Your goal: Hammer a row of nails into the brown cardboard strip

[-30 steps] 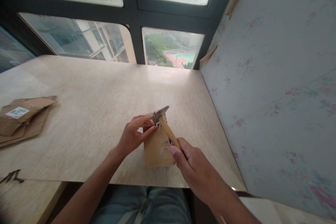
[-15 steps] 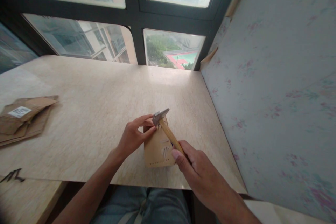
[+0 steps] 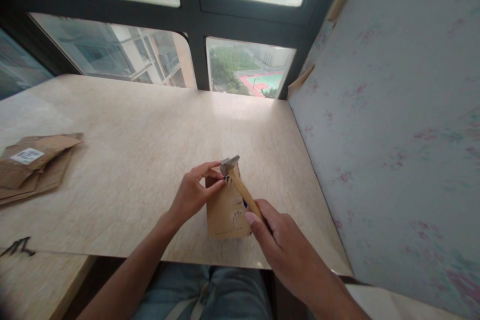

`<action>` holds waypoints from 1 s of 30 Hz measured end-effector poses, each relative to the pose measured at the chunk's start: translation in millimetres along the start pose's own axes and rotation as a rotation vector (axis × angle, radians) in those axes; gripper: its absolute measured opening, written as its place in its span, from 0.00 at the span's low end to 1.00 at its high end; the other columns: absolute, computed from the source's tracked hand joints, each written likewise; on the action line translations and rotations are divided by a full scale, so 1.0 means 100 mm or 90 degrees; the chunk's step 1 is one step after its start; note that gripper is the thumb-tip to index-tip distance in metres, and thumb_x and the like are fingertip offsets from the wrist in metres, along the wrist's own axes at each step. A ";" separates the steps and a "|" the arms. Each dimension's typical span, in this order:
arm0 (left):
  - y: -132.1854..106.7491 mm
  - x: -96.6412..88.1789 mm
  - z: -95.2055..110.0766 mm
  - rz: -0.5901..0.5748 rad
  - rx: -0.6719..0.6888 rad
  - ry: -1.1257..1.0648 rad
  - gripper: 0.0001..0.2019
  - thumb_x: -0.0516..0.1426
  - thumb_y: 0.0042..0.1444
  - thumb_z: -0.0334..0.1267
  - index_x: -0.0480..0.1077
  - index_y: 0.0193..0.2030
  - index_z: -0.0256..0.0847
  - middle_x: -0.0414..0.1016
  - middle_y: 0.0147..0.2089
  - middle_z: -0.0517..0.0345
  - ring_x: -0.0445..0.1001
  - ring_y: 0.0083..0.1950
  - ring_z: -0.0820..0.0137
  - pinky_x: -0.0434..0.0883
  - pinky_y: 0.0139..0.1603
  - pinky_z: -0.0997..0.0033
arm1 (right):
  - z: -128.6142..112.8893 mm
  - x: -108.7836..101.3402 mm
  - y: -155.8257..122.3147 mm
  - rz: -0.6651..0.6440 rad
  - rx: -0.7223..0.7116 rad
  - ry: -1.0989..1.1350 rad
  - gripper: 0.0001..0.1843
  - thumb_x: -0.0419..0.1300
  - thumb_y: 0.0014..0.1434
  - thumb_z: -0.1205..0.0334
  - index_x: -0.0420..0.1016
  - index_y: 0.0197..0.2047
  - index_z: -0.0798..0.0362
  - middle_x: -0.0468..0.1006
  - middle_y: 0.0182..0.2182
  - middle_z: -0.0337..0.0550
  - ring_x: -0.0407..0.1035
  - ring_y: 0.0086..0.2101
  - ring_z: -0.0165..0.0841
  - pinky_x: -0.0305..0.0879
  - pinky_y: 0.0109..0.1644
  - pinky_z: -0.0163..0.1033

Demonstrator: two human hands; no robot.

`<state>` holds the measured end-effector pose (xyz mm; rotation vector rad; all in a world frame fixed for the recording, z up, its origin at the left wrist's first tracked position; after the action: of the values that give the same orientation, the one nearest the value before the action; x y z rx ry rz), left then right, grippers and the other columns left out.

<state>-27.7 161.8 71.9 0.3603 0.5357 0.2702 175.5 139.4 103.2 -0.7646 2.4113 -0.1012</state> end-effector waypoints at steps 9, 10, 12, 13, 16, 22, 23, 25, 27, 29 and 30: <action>0.02 0.01 0.01 -0.006 -0.027 -0.004 0.18 0.64 0.50 0.26 0.73 0.48 0.42 0.82 0.35 0.58 0.82 0.38 0.64 0.77 0.49 0.56 | 0.01 0.01 0.01 0.003 -0.007 -0.010 0.20 0.47 0.69 0.45 0.71 0.37 0.49 0.69 0.24 0.35 0.64 0.25 0.32 0.54 0.28 0.35; 0.01 0.01 0.00 -0.002 -0.026 -0.007 0.18 0.64 0.50 0.26 0.73 0.48 0.43 0.82 0.35 0.58 0.82 0.38 0.64 0.77 0.49 0.56 | 0.01 0.02 0.02 0.007 -0.009 -0.006 0.20 0.48 0.69 0.46 0.70 0.36 0.49 0.69 0.23 0.35 0.64 0.25 0.31 0.54 0.28 0.35; -0.01 0.01 -0.01 0.002 -0.022 -0.020 0.18 0.64 0.51 0.27 0.73 0.49 0.44 0.83 0.37 0.57 0.82 0.39 0.64 0.78 0.49 0.57 | 0.01 0.03 0.04 -0.002 -0.006 -0.012 0.19 0.48 0.68 0.47 0.70 0.35 0.49 0.69 0.22 0.34 0.64 0.24 0.31 0.54 0.28 0.35; -0.02 0.01 -0.02 0.002 -0.019 -0.029 0.18 0.64 0.51 0.27 0.73 0.49 0.44 0.83 0.39 0.56 0.82 0.39 0.64 0.78 0.48 0.57 | 0.02 0.04 0.05 -0.008 -0.003 -0.019 0.18 0.49 0.68 0.47 0.69 0.34 0.50 0.69 0.22 0.35 0.65 0.25 0.31 0.54 0.28 0.35; -0.04 0.01 -0.04 0.008 -0.015 -0.053 0.17 0.63 0.52 0.28 0.74 0.49 0.44 0.82 0.45 0.54 0.82 0.41 0.64 0.79 0.45 0.60 | 0.03 0.03 0.08 -0.015 0.000 -0.033 0.19 0.48 0.68 0.47 0.69 0.34 0.50 0.69 0.23 0.35 0.65 0.26 0.31 0.54 0.28 0.35; -0.06 0.02 -0.05 0.014 -0.032 -0.044 0.15 0.62 0.51 0.26 0.74 0.46 0.43 0.81 0.48 0.52 0.82 0.41 0.65 0.80 0.45 0.62 | 0.02 -0.02 0.05 -0.025 0.004 -0.043 0.20 0.45 0.69 0.46 0.68 0.37 0.51 0.66 0.23 0.34 0.63 0.25 0.30 0.55 0.28 0.35; -0.05 0.03 -0.05 0.009 -0.037 -0.043 0.15 0.62 0.51 0.26 0.74 0.46 0.43 0.81 0.48 0.52 0.82 0.41 0.65 0.80 0.45 0.62 | 0.02 0.00 0.05 -0.039 0.007 -0.057 0.20 0.45 0.69 0.46 0.68 0.37 0.51 0.67 0.23 0.34 0.63 0.25 0.30 0.55 0.29 0.35; -0.05 0.03 -0.05 0.004 -0.045 -0.040 0.15 0.63 0.51 0.26 0.74 0.46 0.43 0.81 0.46 0.53 0.82 0.42 0.65 0.79 0.45 0.62 | 0.04 0.02 0.05 -0.055 0.015 -0.083 0.19 0.45 0.69 0.47 0.67 0.36 0.50 0.68 0.24 0.35 0.64 0.26 0.31 0.55 0.30 0.36; -0.04 0.02 -0.05 0.007 -0.050 -0.035 0.14 0.63 0.51 0.27 0.75 0.45 0.43 0.82 0.44 0.53 0.82 0.41 0.65 0.79 0.45 0.62 | 0.04 0.02 0.06 -0.053 0.020 -0.088 0.20 0.45 0.69 0.47 0.67 0.35 0.50 0.68 0.24 0.35 0.64 0.26 0.31 0.55 0.30 0.36; -0.03 0.02 -0.05 0.010 -0.050 -0.032 0.14 0.63 0.51 0.27 0.75 0.45 0.43 0.82 0.44 0.53 0.81 0.41 0.65 0.79 0.45 0.62 | 0.02 0.00 0.05 -0.042 0.016 -0.074 0.21 0.44 0.69 0.46 0.67 0.36 0.50 0.68 0.24 0.35 0.64 0.26 0.31 0.55 0.30 0.36; -0.02 0.02 -0.04 0.007 -0.048 -0.034 0.15 0.63 0.51 0.26 0.75 0.45 0.43 0.82 0.44 0.54 0.81 0.40 0.65 0.79 0.45 0.62 | 0.00 -0.01 0.04 -0.037 0.011 -0.067 0.21 0.44 0.69 0.45 0.67 0.36 0.50 0.67 0.24 0.35 0.64 0.26 0.31 0.55 0.30 0.36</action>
<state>-27.7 161.5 66.4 0.2967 0.4695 0.2904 174.4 143.6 102.8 -0.8129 2.2873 -0.1022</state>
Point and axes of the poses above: each hand's wrist, its own y-axis towards the middle knuckle, its own x-axis out of the palm, z = x × y, the point moved 7 cm from there along y, towards the middle knuckle
